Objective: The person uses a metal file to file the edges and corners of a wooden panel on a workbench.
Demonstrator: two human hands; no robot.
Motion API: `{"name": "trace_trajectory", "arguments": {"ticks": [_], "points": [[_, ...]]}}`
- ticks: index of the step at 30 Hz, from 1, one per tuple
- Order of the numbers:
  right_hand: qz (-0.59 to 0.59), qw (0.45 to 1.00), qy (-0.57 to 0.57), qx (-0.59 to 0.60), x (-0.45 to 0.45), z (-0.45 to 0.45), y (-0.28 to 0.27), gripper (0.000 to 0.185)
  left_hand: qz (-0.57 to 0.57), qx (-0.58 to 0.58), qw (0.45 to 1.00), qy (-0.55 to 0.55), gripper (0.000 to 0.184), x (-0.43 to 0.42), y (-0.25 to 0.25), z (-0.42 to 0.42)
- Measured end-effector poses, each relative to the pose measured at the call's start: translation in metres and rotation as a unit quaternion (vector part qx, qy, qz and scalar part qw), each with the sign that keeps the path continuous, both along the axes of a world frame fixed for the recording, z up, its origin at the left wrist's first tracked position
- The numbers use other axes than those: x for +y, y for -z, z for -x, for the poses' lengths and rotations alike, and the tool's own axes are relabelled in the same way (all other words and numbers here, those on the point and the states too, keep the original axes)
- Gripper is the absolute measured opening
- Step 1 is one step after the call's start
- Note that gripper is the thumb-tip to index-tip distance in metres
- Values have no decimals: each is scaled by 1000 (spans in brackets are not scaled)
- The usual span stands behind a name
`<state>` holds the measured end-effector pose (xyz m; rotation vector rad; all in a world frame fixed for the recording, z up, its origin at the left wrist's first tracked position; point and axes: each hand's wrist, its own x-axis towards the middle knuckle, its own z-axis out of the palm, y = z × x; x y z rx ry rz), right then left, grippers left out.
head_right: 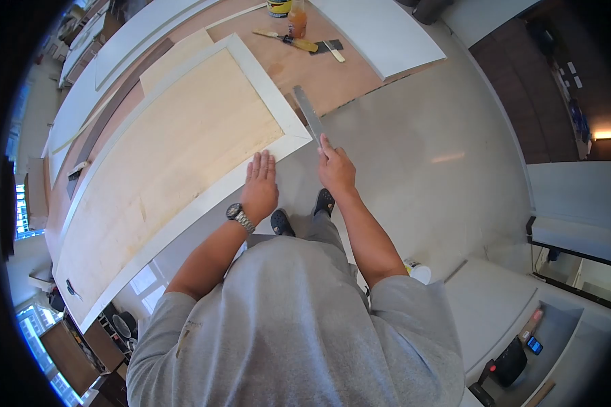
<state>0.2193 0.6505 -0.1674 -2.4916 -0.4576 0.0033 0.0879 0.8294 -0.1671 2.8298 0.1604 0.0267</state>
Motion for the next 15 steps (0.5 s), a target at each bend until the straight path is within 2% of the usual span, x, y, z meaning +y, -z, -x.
{"name": "trace_trajectory", "arguments": {"ticks": [4, 8, 11, 14, 15], "points": [[6, 1000, -11, 19, -26, 28, -6, 42, 19, -14, 998, 56, 66, -26, -8, -39], [-2, 998, -40, 40, -37, 65, -1, 40, 178, 57, 964, 189, 60, -12, -30, -25], [3, 995, -73, 61, -33, 75, 9, 41, 98, -74, 989, 88, 58, 10, -23, 18], [40, 996, -81, 24, -4, 43, 7, 43, 68, -42, 997, -22, 59, 19, -17, 37], [36, 996, -77, 30, 3, 34, 6, 42, 55, -9, 998, -25, 63, 18, -13, 40]]}}
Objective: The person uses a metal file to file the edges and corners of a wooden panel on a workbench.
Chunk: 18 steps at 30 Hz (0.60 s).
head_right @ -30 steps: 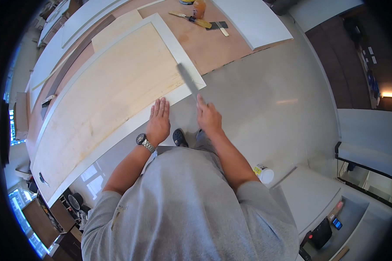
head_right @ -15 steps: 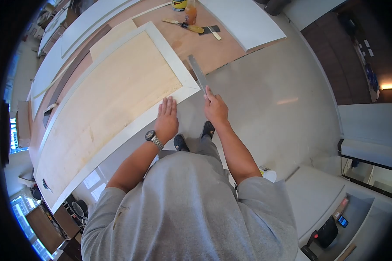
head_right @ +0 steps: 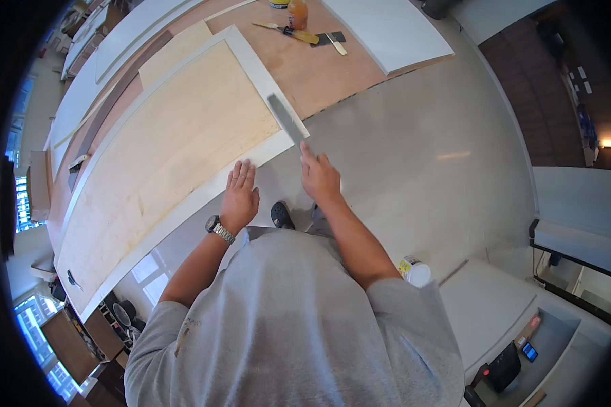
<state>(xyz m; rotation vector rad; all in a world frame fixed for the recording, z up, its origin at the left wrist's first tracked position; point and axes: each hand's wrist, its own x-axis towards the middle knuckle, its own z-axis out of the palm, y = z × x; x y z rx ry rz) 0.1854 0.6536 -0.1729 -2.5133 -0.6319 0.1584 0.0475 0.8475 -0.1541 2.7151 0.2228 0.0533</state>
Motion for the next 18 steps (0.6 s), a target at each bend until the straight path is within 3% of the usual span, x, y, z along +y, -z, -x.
{"name": "trace_trajectory", "arguments": {"ticks": [8, 11, 14, 18], "points": [[24, 995, -24, 91, -24, 29, -8, 42, -31, 34, 999, 10, 66, -2, 2, 0], [4, 1000, 0, -3, 4, -8, 7, 43, -33, 39, 999, 15, 66, -4, 1, 3], [-11, 1000, 6, -23, 12, -23, 5, 44, -32, 51, 998, 21, 65, -2, 0, 3], [36, 999, -12, 39, -16, 19, -2, 43, -19, 47, 998, 23, 65, -1, -3, 0]]}}
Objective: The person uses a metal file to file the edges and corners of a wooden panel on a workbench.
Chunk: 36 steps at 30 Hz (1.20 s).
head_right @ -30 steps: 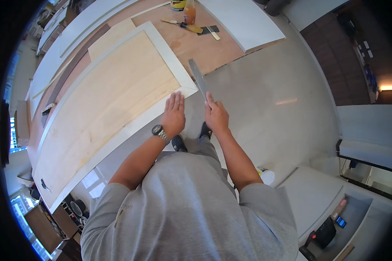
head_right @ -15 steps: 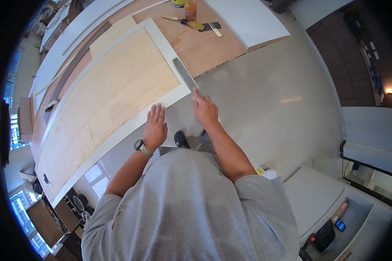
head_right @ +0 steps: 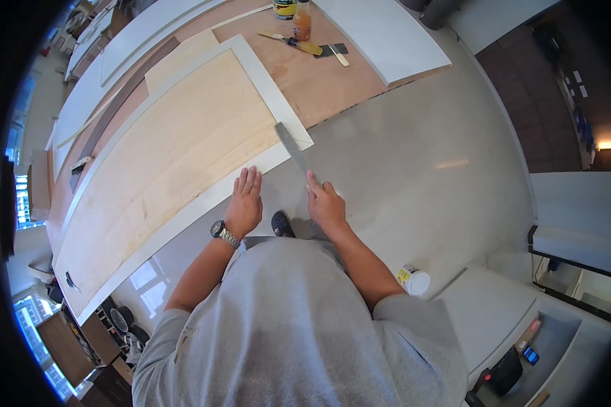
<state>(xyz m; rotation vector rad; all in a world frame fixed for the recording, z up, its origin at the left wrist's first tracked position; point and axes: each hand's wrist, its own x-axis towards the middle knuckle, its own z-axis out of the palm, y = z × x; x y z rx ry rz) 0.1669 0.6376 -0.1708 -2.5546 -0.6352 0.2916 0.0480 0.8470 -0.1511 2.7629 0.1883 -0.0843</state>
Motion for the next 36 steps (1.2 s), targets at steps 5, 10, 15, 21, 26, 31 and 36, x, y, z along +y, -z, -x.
{"name": "trace_trajectory", "arguments": {"ticks": [5, 10, 15, 21, 26, 31, 36], "points": [[-41, 998, 19, -45, 25, -30, 6, 44, -8, 4, 1000, 5, 66, -1, 1, 1], [-23, 1000, 5, -6, 3, 10, 4, 42, 0, -6, 1000, 8, 68, 2, 6, 1], [-34, 998, 24, -51, 21, -16, 10, 40, -12, 7, 1000, 7, 68, -2, 0, 1], [-14, 1000, -1, -6, 7, 5, 3, 39, -3, 6, 1000, 5, 71, -1, 2, -1], [-61, 996, 40, -47, 29, -43, 11, 42, 0, 25, 1000, 7, 72, -4, -3, 1], [-16, 1000, 3, 14, 9, 6, -4, 41, -1, 12, 1000, 11, 73, 0, 4, 1], [-14, 999, 24, -23, 25, -23, 5, 43, -14, 27, 999, 12, 74, -4, -3, -1]]}}
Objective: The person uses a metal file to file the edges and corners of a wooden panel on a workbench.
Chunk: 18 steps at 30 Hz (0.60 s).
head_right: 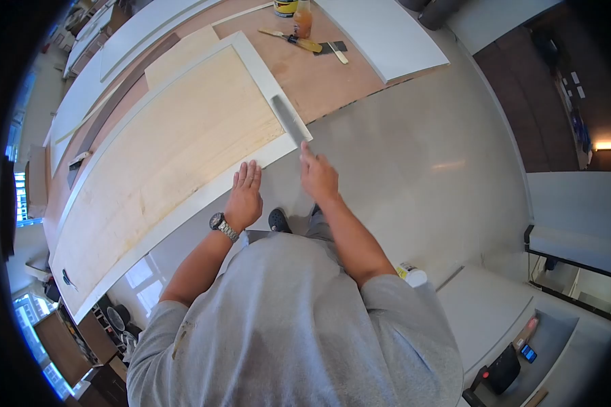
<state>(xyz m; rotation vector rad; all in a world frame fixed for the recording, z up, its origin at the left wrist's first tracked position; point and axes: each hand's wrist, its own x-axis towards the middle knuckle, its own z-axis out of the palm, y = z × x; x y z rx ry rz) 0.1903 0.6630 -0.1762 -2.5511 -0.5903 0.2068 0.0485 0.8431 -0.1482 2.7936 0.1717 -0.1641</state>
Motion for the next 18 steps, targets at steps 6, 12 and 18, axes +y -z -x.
{"name": "trace_trajectory", "arguments": {"ticks": [6, 12, 18], "points": [[-84, 995, 61, -9, -38, -25, -30, 46, -13, -56, 998, -25, 72, -18, 15, -8], [-190, 973, 124, 44, -84, -26, -24, 52, -31, -112, 993, 2, 71, -59, 30, -62], [-262, 932, 148, 200, -109, -103, -37, 50, 59, -87, 994, 42, 66, -101, 25, -111]]}}
